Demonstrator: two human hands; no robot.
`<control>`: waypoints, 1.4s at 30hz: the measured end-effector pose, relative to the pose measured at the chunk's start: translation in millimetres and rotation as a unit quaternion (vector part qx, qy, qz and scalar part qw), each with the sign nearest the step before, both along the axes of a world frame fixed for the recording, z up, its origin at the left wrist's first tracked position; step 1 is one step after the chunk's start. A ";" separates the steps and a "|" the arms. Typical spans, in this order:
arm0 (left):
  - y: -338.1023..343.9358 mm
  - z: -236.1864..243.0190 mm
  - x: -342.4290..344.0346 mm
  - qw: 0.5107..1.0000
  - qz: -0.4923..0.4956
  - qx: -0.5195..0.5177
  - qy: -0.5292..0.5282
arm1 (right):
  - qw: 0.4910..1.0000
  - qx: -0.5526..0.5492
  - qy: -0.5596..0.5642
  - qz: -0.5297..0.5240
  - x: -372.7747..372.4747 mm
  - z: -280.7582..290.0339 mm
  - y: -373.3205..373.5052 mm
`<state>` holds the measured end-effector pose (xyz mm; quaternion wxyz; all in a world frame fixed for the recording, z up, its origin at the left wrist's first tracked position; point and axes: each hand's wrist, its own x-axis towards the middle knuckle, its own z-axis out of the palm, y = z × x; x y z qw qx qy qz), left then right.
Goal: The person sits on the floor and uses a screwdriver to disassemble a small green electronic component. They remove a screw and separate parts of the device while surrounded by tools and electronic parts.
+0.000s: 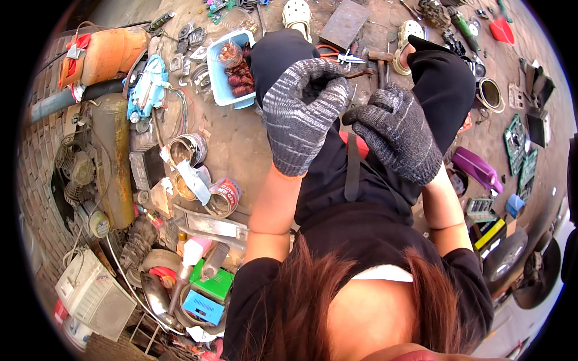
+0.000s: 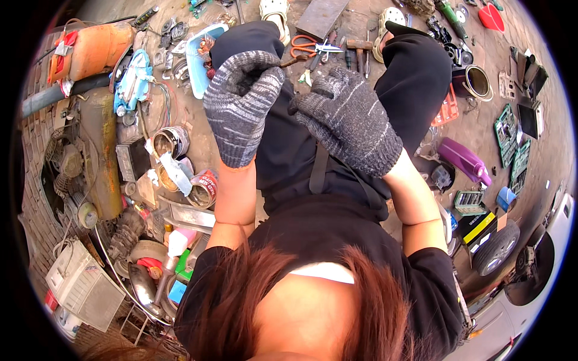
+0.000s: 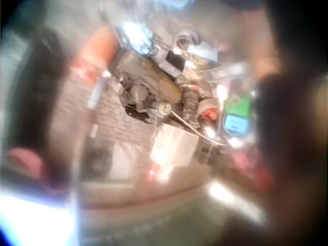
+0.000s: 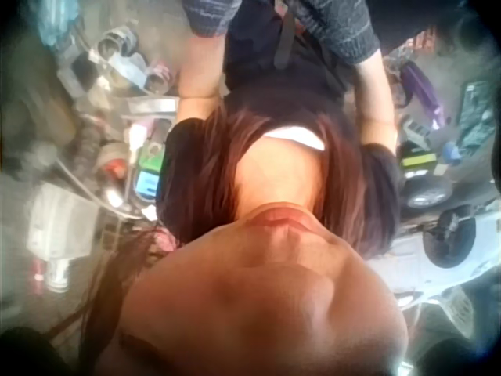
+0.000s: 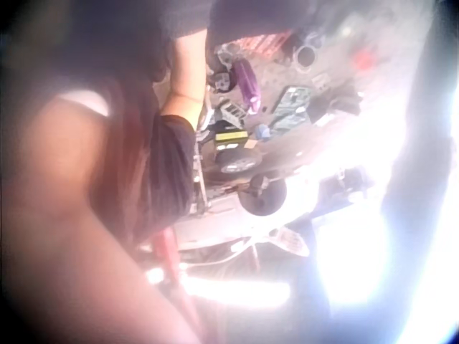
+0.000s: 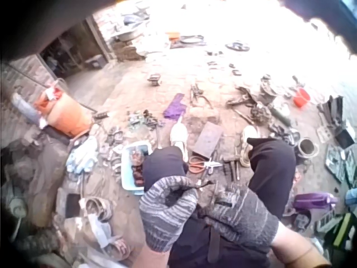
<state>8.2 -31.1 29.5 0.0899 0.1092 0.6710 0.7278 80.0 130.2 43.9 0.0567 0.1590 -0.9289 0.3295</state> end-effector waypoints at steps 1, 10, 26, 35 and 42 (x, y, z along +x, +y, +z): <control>1.6 -7.6 -0.4 0.994 0.025 -0.053 0.088 | 1.000 0.003 0.010 -0.013 2.9 3.5 0.0; -17.8 -3.5 6.2 0.984 -0.177 -0.023 0.009 | 0.995 -0.036 0.071 -0.062 -14.8 -3.5 35.6; -30.7 -0.6 -0.9 0.973 -0.176 0.094 -0.114 | 0.997 -0.067 0.012 0.031 -13.7 -21.2 24.3; -31.8 -7.0 -1.8 0.954 -0.225 -0.128 0.150 | 0.998 -0.046 0.029 -0.016 -16.1 0.6 29.1; -22.1 -17.2 -6.9 0.966 -0.077 -0.153 0.194 | 0.982 -0.096 -0.140 0.082 6.3 -18.8 7.1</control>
